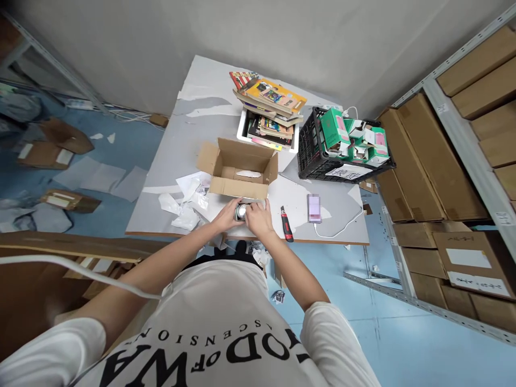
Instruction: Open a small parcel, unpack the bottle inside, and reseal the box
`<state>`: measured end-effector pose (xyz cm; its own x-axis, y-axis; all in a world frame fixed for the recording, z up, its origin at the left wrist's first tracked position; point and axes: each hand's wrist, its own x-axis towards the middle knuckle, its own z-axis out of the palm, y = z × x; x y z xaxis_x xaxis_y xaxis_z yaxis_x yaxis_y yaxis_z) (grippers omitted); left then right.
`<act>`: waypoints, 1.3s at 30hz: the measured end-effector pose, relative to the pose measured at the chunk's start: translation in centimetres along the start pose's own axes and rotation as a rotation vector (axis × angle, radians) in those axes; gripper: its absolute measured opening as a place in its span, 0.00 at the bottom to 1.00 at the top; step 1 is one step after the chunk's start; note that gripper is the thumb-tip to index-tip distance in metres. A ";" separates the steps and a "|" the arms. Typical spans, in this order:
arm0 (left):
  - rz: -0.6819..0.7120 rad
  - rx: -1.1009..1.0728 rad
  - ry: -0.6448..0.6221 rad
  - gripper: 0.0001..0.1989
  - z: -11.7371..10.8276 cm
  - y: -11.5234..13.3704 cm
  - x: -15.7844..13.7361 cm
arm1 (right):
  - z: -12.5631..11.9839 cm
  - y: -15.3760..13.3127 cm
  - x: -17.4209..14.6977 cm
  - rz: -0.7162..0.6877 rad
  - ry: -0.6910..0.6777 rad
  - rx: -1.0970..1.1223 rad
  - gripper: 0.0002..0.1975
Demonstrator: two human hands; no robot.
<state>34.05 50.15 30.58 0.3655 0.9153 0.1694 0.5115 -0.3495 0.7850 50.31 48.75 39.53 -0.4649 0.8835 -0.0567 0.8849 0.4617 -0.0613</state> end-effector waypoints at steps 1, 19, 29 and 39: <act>-0.002 -0.003 0.003 0.41 0.0 0.0 0.0 | -0.3 -0.6 0.3 0.039 -0.006 -0.009 0.12; -0.052 0.090 -0.008 0.38 0.5 1.8 -0.1 | -5.1 -2.0 1.7 0.089 -0.185 -0.141 0.22; -0.126 0.095 -0.016 0.43 0.4 2.6 0.2 | -14.5 1.9 -1.4 -0.074 0.214 0.047 0.16; 0.011 -0.331 0.270 0.56 -3.2 9.8 -1.4 | -18.6 4.6 -0.1 0.082 0.507 0.718 0.15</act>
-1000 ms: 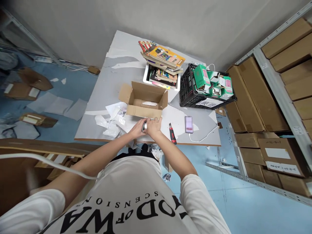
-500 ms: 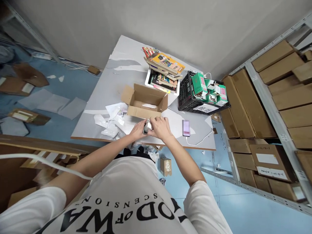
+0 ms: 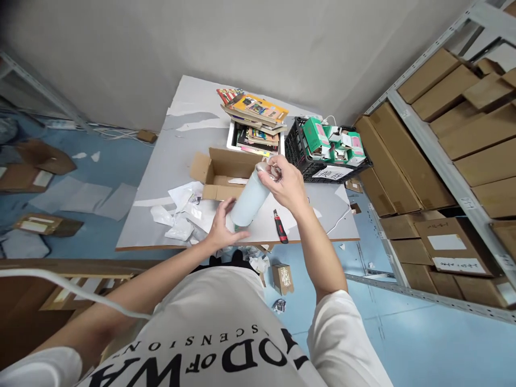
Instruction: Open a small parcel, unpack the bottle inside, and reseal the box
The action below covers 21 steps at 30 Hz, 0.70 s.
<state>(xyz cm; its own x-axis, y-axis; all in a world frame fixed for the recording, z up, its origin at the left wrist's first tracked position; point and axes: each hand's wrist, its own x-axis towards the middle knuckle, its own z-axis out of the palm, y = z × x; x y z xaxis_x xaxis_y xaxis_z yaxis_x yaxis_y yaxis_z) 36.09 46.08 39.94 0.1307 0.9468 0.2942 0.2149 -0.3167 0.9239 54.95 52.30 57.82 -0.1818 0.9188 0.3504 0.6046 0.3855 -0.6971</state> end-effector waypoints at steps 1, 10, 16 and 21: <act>-0.055 -0.105 0.037 0.49 0.1 1.0 -0.1 | 0.4 0.3 0.3 0.036 0.008 0.059 0.16; -0.490 -0.806 -0.079 0.32 -0.6 3.4 -1.5 | 4.8 4.4 -0.2 0.356 -0.184 0.824 0.27; -0.587 -0.865 -0.102 0.32 -1.0 3.4 -1.7 | 6.5 5.0 -0.8 0.431 -0.162 0.977 0.24; -0.480 -0.743 -0.036 0.38 -0.3 3.2 -1.4 | 6.7 5.1 -0.6 0.433 -0.078 0.962 0.21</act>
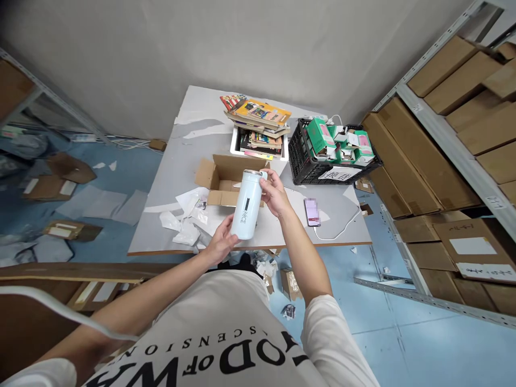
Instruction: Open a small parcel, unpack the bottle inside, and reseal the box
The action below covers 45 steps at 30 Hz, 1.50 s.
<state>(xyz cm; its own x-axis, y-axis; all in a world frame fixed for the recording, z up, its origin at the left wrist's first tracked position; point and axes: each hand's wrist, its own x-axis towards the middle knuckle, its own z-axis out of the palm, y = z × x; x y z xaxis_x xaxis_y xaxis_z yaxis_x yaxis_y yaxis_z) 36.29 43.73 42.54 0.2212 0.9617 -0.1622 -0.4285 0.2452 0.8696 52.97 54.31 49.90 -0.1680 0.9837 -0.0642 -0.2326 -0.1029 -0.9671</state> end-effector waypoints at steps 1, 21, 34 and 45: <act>0.040 0.049 0.056 0.40 0.0 -0.2 0.1 | 0.0 0.1 0.1 -0.018 0.026 -0.028 0.22; -0.113 -0.229 0.125 0.31 0.3 -0.4 1.2 | -0.4 0.5 1.6 -0.032 -0.023 0.068 0.24; -0.401 -0.389 0.070 0.29 2.6 -1.6 2.0 | -2.7 1.2 1.8 0.012 -0.066 0.009 0.29; -0.143 -0.285 0.263 0.24 4.8 -2.7 1.5 | -5.6 1.3 0.5 -0.089 -0.182 0.083 0.36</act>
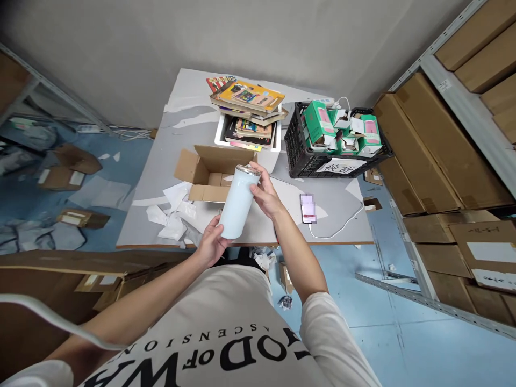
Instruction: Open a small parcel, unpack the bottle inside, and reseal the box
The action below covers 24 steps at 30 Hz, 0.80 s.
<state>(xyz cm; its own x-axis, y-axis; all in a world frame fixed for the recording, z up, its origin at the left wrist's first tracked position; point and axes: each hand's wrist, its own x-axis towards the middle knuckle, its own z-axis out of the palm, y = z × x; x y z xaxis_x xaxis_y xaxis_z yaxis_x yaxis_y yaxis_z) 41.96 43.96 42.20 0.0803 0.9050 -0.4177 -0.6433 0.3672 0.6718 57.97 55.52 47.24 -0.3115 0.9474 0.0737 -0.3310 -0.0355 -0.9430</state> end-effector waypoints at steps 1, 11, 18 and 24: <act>-0.040 -0.040 -0.017 0.23 0.1 0.0 -0.2 | -0.2 0.2 -0.2 -0.004 -0.016 0.019 0.36; -0.239 -0.168 0.061 0.22 1.3 -0.7 -1.4 | 0.8 1.7 -1.8 -0.018 0.105 0.035 0.36; -0.388 -0.154 0.057 0.22 1.9 -0.6 -1.2 | -1.7 0.9 -2.3 -0.019 0.037 -0.068 0.32; -0.357 0.162 -0.053 0.35 -0.9 -1.4 -0.3 | -4.5 -0.5 -2.8 -0.121 0.130 -0.266 0.26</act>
<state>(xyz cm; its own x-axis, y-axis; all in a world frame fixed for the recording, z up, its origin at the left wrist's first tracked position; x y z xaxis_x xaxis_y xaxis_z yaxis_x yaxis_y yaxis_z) 42.10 42.95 40.87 0.3189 0.7225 -0.6134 -0.4399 0.6861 0.5794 62.99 54.36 46.04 -0.1620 0.9729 0.1649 -0.1088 0.1485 -0.9829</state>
